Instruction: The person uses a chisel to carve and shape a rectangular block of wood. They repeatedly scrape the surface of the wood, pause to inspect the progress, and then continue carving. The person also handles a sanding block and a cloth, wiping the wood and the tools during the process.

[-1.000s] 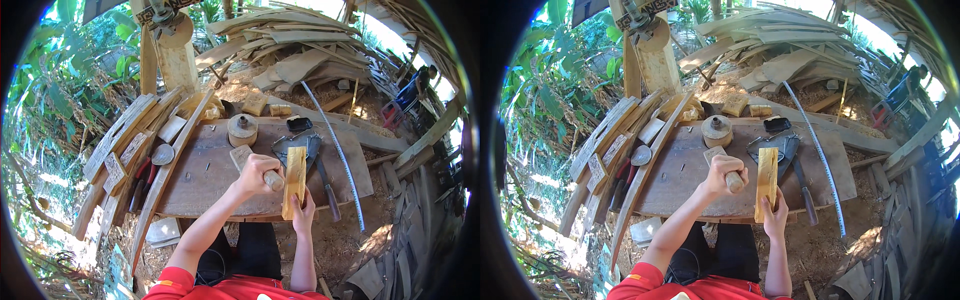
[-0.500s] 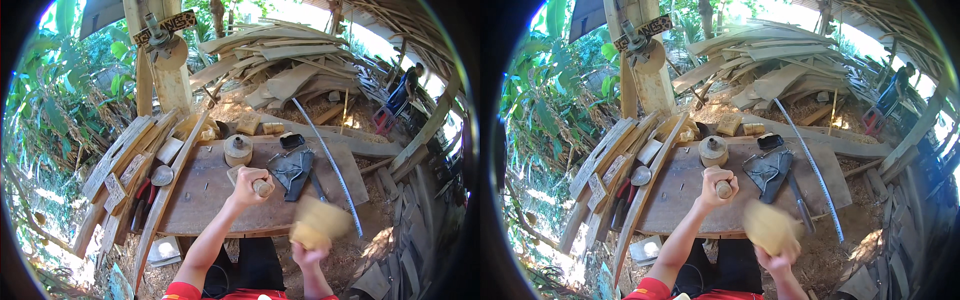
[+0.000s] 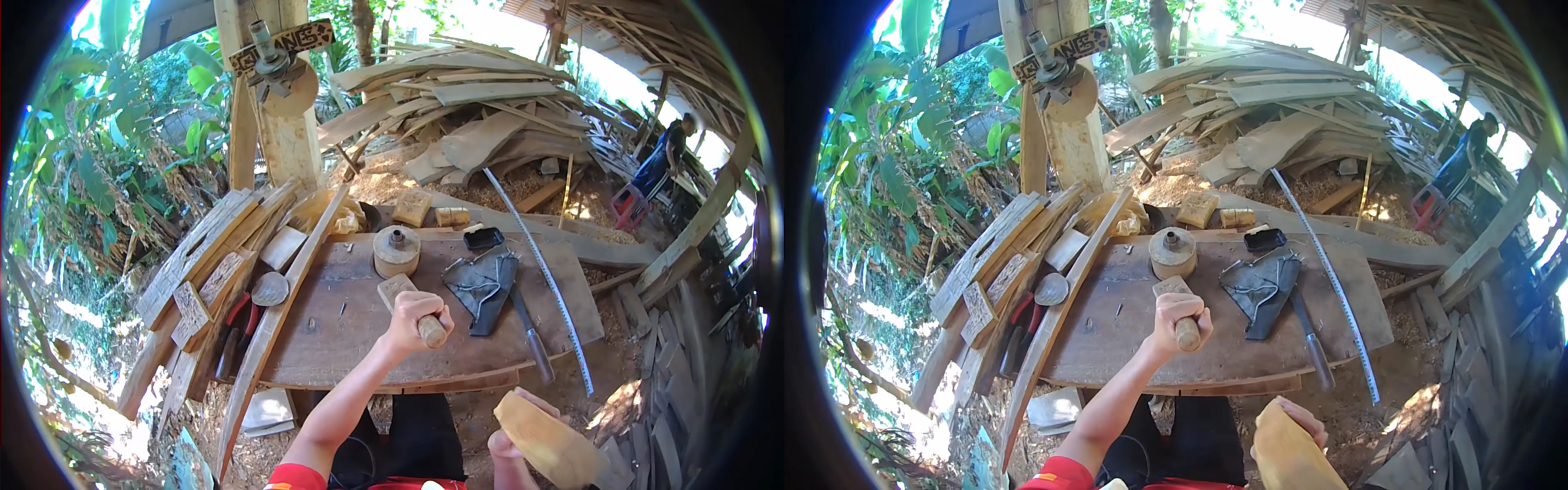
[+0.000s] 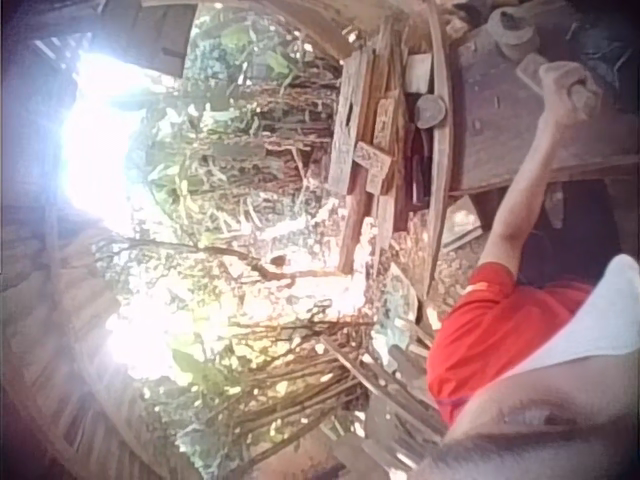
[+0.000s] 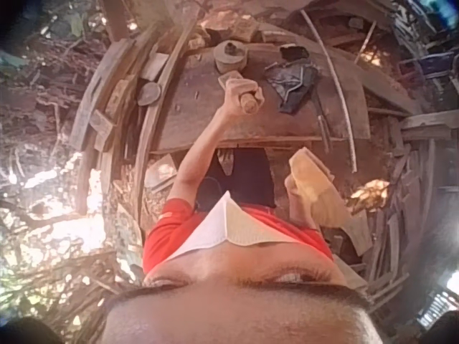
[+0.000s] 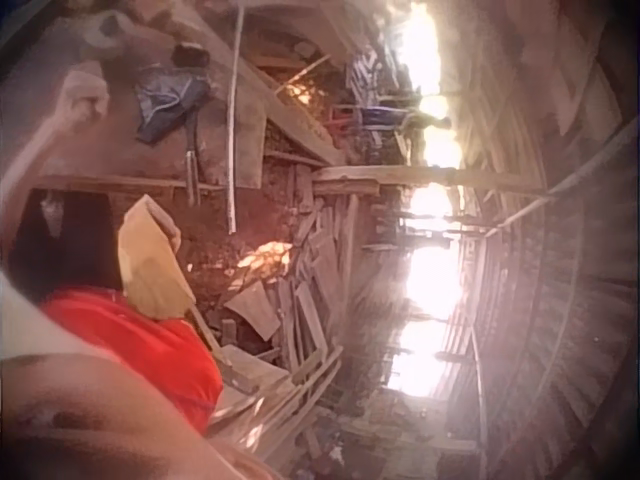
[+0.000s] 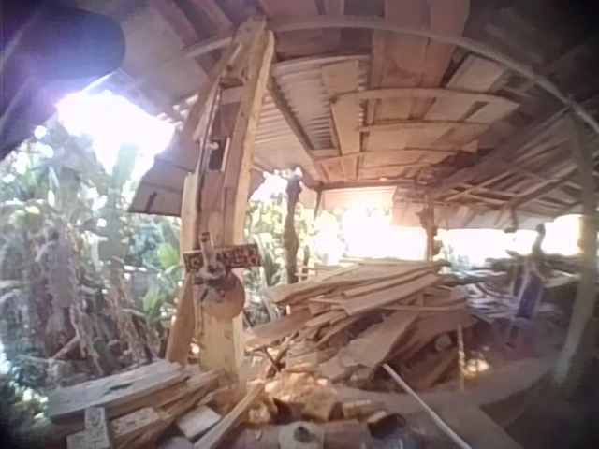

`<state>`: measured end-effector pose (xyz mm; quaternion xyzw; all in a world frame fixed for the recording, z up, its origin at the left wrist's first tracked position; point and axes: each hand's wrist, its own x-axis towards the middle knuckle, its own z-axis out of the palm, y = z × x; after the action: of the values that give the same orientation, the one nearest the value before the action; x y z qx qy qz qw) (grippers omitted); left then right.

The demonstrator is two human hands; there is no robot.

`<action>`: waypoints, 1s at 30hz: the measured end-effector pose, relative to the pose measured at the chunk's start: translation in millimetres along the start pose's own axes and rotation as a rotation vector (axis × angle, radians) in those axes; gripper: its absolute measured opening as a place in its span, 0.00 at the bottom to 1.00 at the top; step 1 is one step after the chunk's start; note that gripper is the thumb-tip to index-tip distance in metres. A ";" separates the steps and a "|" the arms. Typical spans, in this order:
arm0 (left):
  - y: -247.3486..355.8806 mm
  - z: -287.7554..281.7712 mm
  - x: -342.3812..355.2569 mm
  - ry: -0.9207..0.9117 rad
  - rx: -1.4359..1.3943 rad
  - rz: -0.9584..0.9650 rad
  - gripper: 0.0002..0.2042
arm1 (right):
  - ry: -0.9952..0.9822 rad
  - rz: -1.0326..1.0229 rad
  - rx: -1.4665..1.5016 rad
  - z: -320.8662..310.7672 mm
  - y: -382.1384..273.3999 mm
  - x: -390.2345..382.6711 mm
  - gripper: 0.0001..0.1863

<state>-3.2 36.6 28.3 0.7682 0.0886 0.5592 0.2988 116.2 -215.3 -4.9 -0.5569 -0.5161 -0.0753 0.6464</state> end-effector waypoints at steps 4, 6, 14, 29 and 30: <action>-7.6 6.8 1.1 -0.019 0.000 -0.002 0.11 | -0.233 -0.176 -0.361 3.7 9.8 26.8 0.28; -4.8 8.0 -6.4 -0.055 -0.046 0.017 0.11 | 0.029 0.146 -0.018 -9.1 9.8 -3.1 0.27; -10.1 12.0 -12.9 -0.029 -0.023 0.044 0.11 | -0.155 -0.222 -0.372 -17.7 2.7 13.2 0.27; -9.9 16.1 -20.9 0.007 -0.003 0.092 0.13 | -0.215 0.066 -0.220 9.0 24.0 -5.2 0.31; -9.2 13.4 -22.0 -0.003 -0.008 0.110 0.14 | -0.120 0.066 -0.188 10.6 29.0 -10.4 0.32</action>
<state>3.0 28.8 2.8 0.7715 0.0436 0.5739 0.2711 124.8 -201.2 -32.9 -0.6353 -0.5258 -0.0689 0.5614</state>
